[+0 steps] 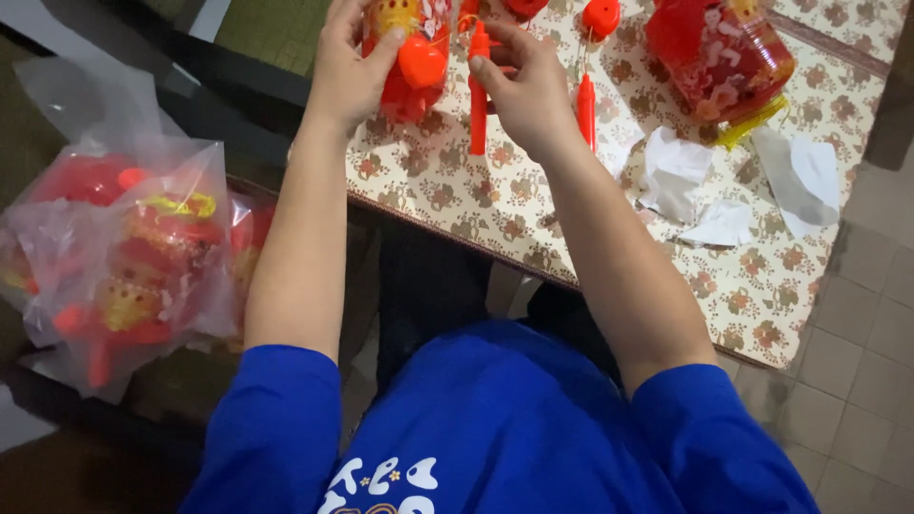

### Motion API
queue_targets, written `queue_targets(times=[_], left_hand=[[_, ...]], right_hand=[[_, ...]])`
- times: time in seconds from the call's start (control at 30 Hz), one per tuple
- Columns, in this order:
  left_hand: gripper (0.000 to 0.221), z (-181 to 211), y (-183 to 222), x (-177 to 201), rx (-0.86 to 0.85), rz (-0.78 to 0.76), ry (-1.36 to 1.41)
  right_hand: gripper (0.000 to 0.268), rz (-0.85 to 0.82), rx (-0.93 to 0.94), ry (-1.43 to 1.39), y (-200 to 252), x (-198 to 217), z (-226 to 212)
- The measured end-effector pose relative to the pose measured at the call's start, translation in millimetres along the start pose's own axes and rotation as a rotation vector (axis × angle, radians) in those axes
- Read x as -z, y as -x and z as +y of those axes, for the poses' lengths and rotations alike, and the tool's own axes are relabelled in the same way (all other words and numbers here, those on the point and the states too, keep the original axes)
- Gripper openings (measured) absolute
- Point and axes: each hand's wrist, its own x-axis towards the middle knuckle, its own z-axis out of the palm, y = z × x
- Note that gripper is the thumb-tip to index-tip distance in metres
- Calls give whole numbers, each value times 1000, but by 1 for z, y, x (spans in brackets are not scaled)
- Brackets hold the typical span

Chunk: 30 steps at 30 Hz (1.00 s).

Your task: Assembling plastic lanterns by wiping the bodies with a tissue and attaching plastic handles.

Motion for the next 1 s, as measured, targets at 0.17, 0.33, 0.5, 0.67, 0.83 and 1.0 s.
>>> queue_targets(times=[0.17,0.33,0.5,0.67,0.83,1.0], left_hand=[[37,-1,-21,-3,-154,24,-135],[33,-7,-49,-18,-97,9,-167],[31,-11,-83,-16,-104,-23,-203],[29,-48,-130,-11,-149,-47,98],[30,-85,-165,-24,-113,-36,171],[31,-90,-169,-27,-99,-48,120]], right_hand=[[39,-5,124,73,-7,19,-2],[40,36,-4,4,-19,21,-17],[36,128,28,87,-52,20,-25],[30,211,-60,136,-94,7,-52],[30,336,41,324,-143,-17,-17],[20,438,118,577,-179,-35,25]])
